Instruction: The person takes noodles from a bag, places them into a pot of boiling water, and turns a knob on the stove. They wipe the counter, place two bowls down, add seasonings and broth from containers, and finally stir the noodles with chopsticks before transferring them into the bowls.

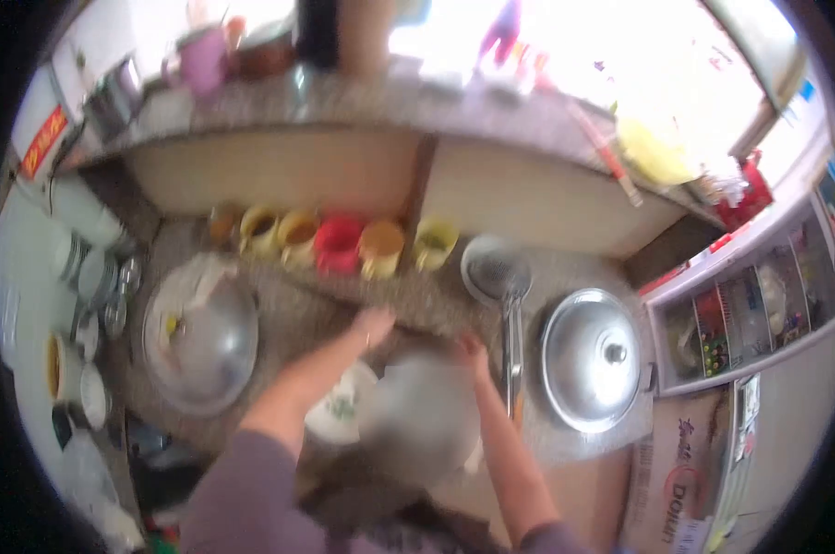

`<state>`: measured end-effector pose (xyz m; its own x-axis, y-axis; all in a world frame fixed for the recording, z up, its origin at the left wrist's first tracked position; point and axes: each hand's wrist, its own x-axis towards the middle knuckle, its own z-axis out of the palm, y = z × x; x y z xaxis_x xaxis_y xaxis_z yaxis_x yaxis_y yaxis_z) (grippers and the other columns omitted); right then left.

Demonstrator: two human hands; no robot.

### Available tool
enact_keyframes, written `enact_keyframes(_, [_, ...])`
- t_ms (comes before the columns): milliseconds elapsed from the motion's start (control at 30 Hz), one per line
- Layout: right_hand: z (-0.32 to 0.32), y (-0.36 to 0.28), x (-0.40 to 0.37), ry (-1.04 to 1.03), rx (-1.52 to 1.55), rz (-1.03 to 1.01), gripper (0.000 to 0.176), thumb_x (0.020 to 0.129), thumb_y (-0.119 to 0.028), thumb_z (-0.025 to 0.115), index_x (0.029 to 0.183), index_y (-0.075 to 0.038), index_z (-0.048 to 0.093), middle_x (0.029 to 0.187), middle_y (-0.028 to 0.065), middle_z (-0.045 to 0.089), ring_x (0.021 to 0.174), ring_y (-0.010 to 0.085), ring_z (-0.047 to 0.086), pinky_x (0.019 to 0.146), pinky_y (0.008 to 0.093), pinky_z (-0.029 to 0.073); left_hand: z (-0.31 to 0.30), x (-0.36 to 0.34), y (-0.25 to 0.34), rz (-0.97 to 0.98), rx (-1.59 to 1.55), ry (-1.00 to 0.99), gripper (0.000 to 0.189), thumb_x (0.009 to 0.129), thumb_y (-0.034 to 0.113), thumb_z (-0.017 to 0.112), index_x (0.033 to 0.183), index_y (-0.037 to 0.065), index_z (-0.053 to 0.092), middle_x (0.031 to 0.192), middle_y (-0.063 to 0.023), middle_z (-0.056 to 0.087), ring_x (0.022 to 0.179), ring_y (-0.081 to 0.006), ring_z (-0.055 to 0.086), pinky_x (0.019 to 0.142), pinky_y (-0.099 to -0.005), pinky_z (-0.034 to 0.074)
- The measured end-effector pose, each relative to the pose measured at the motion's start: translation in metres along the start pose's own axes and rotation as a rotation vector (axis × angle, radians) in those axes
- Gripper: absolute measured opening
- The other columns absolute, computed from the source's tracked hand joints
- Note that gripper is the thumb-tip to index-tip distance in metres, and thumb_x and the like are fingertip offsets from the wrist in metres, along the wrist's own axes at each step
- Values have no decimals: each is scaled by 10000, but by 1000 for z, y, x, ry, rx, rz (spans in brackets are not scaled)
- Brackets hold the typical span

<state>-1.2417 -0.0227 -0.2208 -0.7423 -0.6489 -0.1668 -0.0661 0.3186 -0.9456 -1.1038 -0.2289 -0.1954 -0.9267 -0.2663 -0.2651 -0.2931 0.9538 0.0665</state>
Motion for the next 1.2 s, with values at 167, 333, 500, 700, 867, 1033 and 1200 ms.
enact_keyframes(167, [-22, -94, -34, -41, -185, -57, 326, 782, -248, 577, 1009, -16, 550, 856, 109, 607, 823, 136, 565, 718, 270, 436, -49, -11, 46, 157, 7, 125, 236, 760, 106, 424, 978, 46, 491, 937, -144, 522, 808, -278, 568, 658, -364, 479])
enact_keyframes(333, [-86, -109, -83, -235, -346, 11, 294, 797, -247, 553, 975, -14, 578, 775, 66, 611, 683, 99, 526, 617, 273, 439, -92, -35, 116, 231, -44, 136, 381, 775, 156, 476, 1150, 110, 421, 1044, -155, 465, 809, -282, 567, 658, -362, 474])
enact_keyframes(500, [-177, -97, -195, -13, 27, 292, 209, 820, -194, 512, 842, -1, 588, 573, -29, 454, 501, 51, 398, 445, 195, 325, -148, -77, 165, 497, -598, 449, 472, 741, 196, 577, 1174, 131, 401, 1160, -110, 376, 821, -237, 542, 678, -327, 480])
enact_keyframes(700, [-215, -11, -358, 449, 175, 384, 178, 833, -165, 490, 805, 0, 549, 551, -30, 428, 466, 49, 388, 417, 188, 300, -102, -74, 105, 49, -1024, 579, 483, 709, 75, 607, 1145, 84, 400, 1077, -96, 437, 801, -163, 526, 681, -278, 462])
enact_keyframes(867, [-178, 75, -421, 708, 181, 423, 148, 828, -131, 491, 812, 6, 542, 571, 2, 477, 491, 68, 452, 449, 189, 370, -7, -44, 17, -214, -1084, 533, 452, 748, 111, 590, 1150, 71, 388, 1122, -96, 435, 774, -154, 539, 643, -265, 456])
enact_keyframes(1033, [-155, 90, -419, 751, -325, 389, 134, 808, -91, 496, 876, 16, 538, 653, 86, 566, 576, 182, 558, 559, 278, 450, -13, -27, -6, -649, -1517, 391, 505, 740, 109, 578, 1180, 55, 335, 924, -94, 497, 699, -141, 547, 547, -273, 467])
enact_keyframes(1200, [-148, 103, -447, 614, -667, 558, 160, 797, -87, 477, 937, -20, 517, 744, 153, 564, 690, 348, 551, 616, 369, 449, 4, 4, -42, -719, -1514, 391, 521, 742, 123, 574, 1189, 90, 307, 848, -69, 513, 609, -145, 539, 450, -273, 444])
